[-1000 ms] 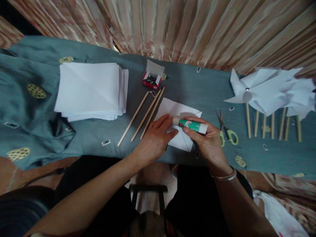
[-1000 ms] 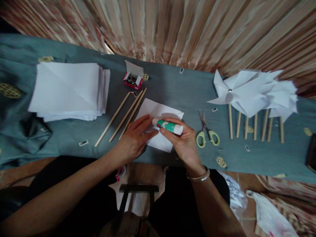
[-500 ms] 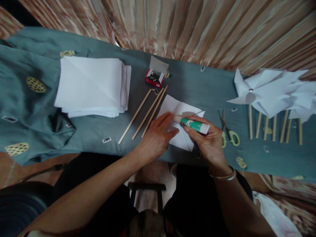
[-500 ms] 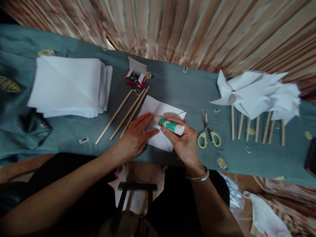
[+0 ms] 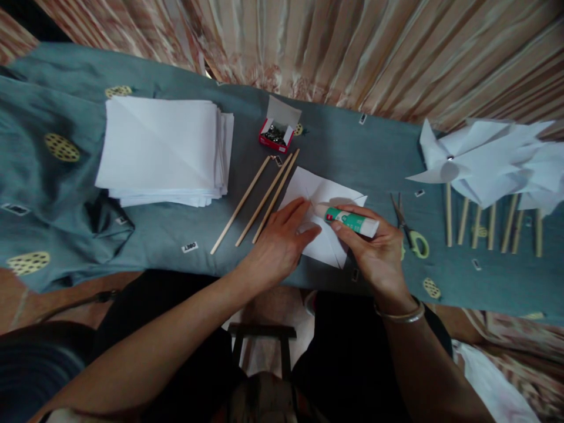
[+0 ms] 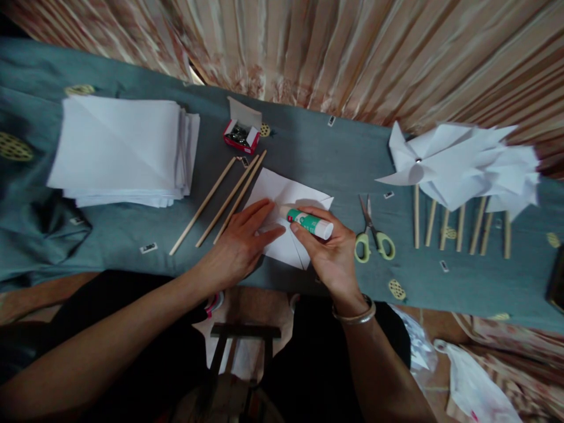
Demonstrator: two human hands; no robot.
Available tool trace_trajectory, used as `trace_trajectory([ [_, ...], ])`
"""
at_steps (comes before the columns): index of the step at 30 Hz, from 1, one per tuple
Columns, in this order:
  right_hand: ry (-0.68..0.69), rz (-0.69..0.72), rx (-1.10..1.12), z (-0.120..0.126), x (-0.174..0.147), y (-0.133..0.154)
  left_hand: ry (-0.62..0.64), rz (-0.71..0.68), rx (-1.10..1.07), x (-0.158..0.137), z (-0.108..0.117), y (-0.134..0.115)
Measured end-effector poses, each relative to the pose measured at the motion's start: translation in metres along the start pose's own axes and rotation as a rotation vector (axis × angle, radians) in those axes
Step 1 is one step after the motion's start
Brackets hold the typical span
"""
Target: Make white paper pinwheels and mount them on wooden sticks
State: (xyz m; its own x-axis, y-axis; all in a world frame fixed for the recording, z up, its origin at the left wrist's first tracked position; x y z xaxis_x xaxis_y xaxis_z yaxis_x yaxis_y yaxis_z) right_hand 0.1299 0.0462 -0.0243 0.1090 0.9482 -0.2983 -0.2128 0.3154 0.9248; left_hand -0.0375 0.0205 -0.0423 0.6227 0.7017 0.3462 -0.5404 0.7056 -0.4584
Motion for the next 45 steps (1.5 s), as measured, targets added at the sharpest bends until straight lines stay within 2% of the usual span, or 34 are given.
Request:
trace_trajectory([
  [6, -0.007, -0.016, -0.023, 0.0, 0.0, 0.002, 0.01, 0.015, 0.018, 0.004, -0.002, -0.002],
  [10, -0.034, -0.031, -0.033, 0.0, -0.001, 0.005, 0.066, 0.024, 0.047, 0.008, 0.0, -0.003],
  [20, -0.073, 0.091, -0.214, 0.003, -0.004, 0.014, 0.11, 0.03, 0.093, 0.01, 0.003, -0.005],
  [45, -0.001, 0.148, -0.295, 0.001, -0.005, 0.012, 0.13, 0.035, 0.09, 0.011, 0.003, -0.005],
])
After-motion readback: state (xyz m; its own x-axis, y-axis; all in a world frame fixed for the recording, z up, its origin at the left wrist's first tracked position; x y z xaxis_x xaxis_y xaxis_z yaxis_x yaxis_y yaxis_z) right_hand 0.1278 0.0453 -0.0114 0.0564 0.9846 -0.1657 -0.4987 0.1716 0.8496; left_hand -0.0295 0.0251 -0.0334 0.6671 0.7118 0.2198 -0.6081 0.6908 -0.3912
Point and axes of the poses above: each hand's wrist, its own x-axis towards the middle knuckle, its own z-axis out of the back of the hand, y = z × x, the point moved 4 cm from there along x, towards the middle knuckle, and after that the axes turned 14 degrees about -z, right-handed, at the moved point
